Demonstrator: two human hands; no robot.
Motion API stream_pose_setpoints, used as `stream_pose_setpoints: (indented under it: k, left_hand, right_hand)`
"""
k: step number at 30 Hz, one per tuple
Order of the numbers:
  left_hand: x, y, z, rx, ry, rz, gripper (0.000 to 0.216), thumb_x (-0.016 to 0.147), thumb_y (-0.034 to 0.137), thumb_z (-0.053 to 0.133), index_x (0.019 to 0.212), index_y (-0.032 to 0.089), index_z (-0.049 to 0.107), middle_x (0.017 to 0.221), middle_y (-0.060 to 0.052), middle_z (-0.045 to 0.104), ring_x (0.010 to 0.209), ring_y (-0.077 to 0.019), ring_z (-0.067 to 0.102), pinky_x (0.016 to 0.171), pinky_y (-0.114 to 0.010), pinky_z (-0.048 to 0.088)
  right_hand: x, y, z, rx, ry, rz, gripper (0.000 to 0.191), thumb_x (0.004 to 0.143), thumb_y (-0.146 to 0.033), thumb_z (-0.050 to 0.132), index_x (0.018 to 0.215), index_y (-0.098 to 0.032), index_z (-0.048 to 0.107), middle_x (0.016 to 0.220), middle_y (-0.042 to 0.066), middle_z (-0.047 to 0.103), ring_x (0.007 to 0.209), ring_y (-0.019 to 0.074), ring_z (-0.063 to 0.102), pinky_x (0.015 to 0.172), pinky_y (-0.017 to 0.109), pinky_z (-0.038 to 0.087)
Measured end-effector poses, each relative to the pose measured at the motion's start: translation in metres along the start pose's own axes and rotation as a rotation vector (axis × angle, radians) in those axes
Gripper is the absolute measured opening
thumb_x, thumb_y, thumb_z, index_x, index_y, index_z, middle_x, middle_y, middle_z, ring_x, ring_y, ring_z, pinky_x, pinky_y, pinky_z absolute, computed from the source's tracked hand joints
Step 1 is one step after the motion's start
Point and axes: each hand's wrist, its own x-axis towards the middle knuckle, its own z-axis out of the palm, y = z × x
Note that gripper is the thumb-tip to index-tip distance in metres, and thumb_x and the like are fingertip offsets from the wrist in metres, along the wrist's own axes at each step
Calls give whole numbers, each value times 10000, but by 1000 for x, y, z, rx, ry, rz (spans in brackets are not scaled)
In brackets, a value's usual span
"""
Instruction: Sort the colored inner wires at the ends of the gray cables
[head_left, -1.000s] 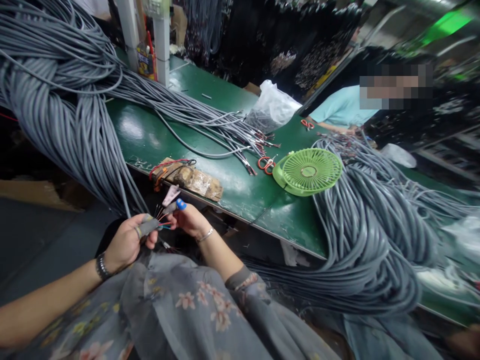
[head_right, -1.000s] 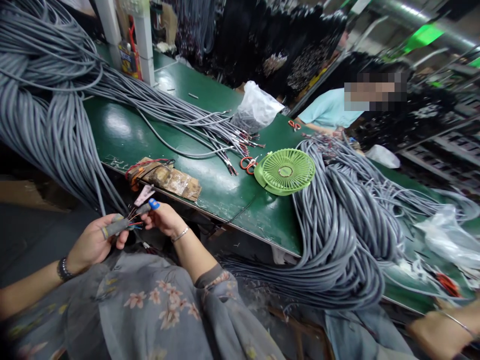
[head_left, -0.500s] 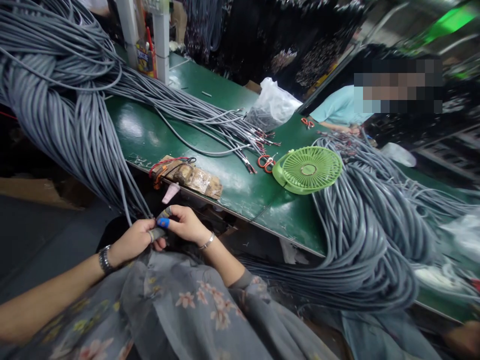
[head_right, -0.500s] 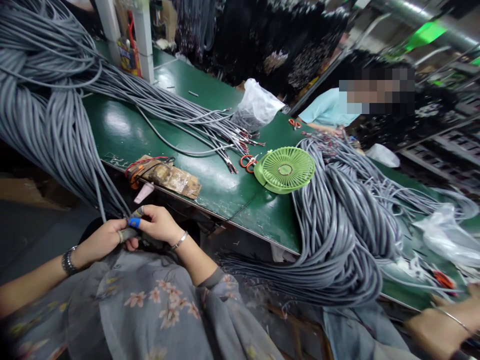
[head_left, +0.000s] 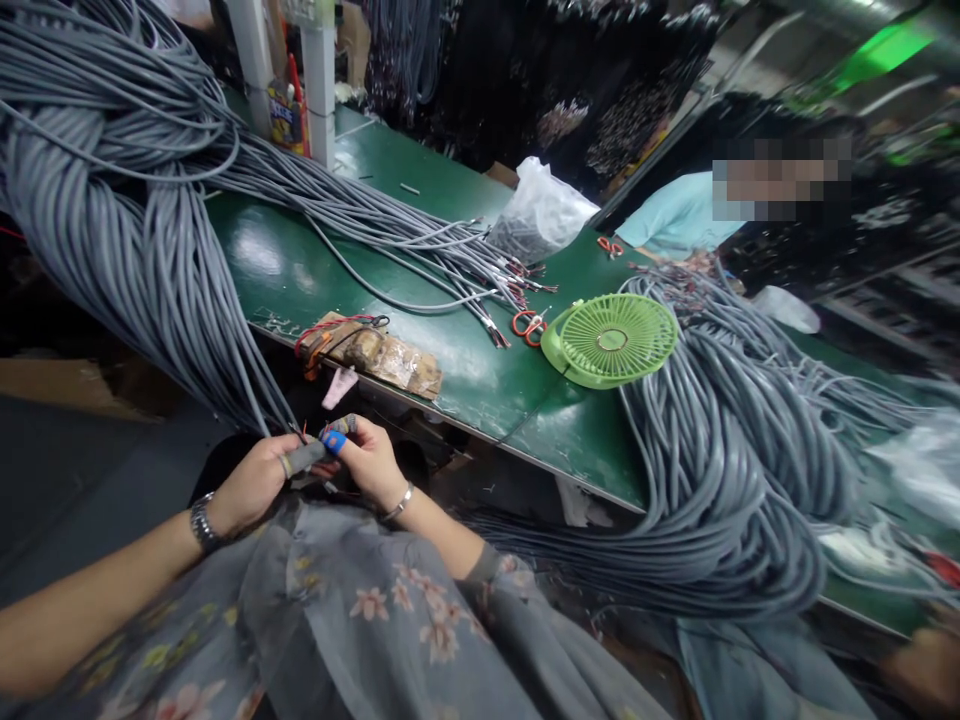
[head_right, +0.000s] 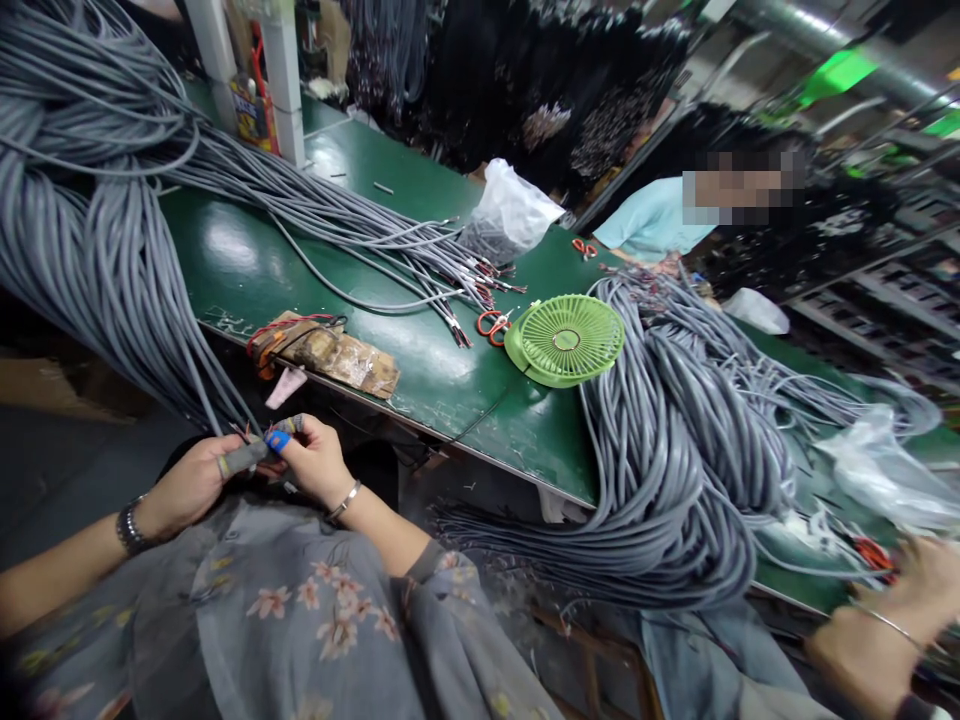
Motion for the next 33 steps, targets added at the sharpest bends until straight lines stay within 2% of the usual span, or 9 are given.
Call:
stream_pose_setpoints:
  k: [3,5,10,16,20,25,28,33]
  left_hand:
    - [-4,3,-6,178,18,80,379,584,588,840,555,226,730,593,-15,723,618,-213,641,640,-303,551]
    - [-6,4,-8,207,67,111,391,576,609,833,562,230,739,608,-14,733,633,-219,648,641,-299,551]
    - [-4,-9,-10,60,162,84,432,605,646,804,550,224,735,638,-61,766,665,-255,699,763,-364,590]
    - [-1,-21,-8,-68,208,74,414,597,616,828,589,211,743,655,-82,772,681,-265,723,703,-359,588]
    - [-2,-16,-5,-99,208,30,442,563,636,837,589,209,727,613,-69,761,634,-264,727,666,-364,604]
    - [-5,-6,-4,-36,199,-9,458,524,648,839,572,213,705,604,-64,770,597,-268,728,692,-389,619]
    - [-7,0,-2,-12,183,-26,439,500,623,860,529,223,683,592,-60,767,584,-266,724,699,-390,621]
    - [-7,4,1,-38,167,-23,439,462,601,894,511,221,678,567,-57,752,586,-277,723,684,-396,620]
  right_hand:
    - [7,-6,3,46,-70,103,393,633,-518,837,682,-207,602,641,-29,600,600,124,516,582,264,468]
    - [11,-10,6,67,-108,137,398,616,-515,838,682,-209,594,621,-38,588,575,118,504,562,261,459]
    - [17,-12,14,135,-68,160,395,566,-509,831,666,-205,600,589,-49,564,559,105,468,577,264,440]
    - [14,-8,15,139,-1,164,346,563,-457,806,644,-211,577,601,-49,561,588,111,466,616,273,437]
    - [14,-9,14,122,7,151,335,583,-453,791,639,-213,564,606,-53,543,598,110,458,608,267,424]
    - [19,-13,11,66,-99,157,396,590,-493,836,741,-198,620,674,-45,593,647,113,510,652,266,459]
    - [22,-14,10,51,-134,176,402,585,-475,868,733,-195,621,655,-51,596,629,107,517,628,252,459]
    - [21,-10,11,91,-99,199,367,584,-450,865,675,-194,618,613,-54,589,599,103,511,616,252,460]
